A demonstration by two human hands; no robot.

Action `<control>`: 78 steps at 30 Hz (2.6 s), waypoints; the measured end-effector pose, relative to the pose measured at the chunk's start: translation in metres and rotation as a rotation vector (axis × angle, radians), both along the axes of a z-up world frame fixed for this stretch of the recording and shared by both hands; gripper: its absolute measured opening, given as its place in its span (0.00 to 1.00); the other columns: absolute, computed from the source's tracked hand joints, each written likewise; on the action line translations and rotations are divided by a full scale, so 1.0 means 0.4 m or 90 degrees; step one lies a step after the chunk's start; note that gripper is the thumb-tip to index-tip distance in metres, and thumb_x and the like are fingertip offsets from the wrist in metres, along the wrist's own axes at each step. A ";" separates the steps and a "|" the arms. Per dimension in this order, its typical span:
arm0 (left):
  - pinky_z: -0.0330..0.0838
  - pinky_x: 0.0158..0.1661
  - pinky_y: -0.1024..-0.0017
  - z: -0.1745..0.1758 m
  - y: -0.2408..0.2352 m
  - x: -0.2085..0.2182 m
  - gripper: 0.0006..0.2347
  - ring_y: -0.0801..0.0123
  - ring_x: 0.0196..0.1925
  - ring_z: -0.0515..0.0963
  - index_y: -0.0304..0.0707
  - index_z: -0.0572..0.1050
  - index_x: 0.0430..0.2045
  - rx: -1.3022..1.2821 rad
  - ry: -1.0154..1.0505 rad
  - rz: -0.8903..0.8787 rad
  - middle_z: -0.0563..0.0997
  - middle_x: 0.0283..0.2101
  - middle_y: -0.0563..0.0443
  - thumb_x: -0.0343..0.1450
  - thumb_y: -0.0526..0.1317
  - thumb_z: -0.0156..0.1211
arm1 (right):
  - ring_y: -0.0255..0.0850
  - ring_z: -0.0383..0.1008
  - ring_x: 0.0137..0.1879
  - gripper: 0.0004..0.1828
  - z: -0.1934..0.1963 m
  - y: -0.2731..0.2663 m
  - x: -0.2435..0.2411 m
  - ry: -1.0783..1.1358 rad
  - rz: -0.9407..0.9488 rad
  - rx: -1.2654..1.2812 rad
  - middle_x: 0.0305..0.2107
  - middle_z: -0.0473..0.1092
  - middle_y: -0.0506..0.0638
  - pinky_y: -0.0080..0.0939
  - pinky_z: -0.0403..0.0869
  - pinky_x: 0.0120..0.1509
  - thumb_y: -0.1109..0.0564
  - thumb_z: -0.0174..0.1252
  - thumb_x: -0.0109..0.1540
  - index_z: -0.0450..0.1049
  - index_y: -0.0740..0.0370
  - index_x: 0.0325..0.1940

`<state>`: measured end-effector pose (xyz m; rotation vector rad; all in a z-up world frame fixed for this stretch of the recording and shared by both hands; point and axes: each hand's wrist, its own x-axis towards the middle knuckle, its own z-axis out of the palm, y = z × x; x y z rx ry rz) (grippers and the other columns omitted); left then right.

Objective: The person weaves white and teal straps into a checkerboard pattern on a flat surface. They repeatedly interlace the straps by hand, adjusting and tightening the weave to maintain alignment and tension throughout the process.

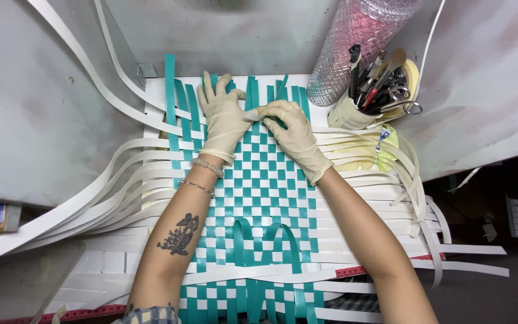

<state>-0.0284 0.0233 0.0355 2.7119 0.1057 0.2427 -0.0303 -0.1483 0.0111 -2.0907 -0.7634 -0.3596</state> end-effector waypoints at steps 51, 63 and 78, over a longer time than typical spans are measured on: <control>0.62 0.52 0.65 -0.160 0.135 0.111 0.08 0.62 0.60 0.64 0.56 0.80 0.24 -0.130 -0.163 -0.008 0.67 0.49 0.64 0.66 0.51 0.57 | 0.33 0.69 0.45 0.05 -0.041 0.063 0.036 0.073 -0.132 0.058 0.32 0.72 0.35 0.32 0.65 0.53 0.55 0.69 0.52 0.79 0.48 0.28; 0.30 0.65 0.57 -0.060 0.130 0.035 0.05 0.56 0.67 0.52 0.57 0.82 0.30 -0.405 -0.143 -0.118 0.65 0.62 0.64 0.67 0.47 0.60 | 0.36 0.69 0.46 0.06 -0.041 0.063 0.035 0.055 -0.127 0.028 0.34 0.74 0.40 0.35 0.65 0.54 0.57 0.69 0.54 0.80 0.50 0.34; 0.25 0.66 0.55 0.033 0.180 0.011 0.06 0.63 0.70 0.49 0.68 0.79 0.12 -0.265 -0.022 -0.167 0.67 0.61 0.74 0.59 0.55 0.66 | 0.41 0.59 0.64 0.34 -0.012 0.114 0.001 -0.213 -0.106 -0.171 0.57 0.64 0.41 0.43 0.59 0.65 0.50 0.66 0.56 0.62 0.47 0.65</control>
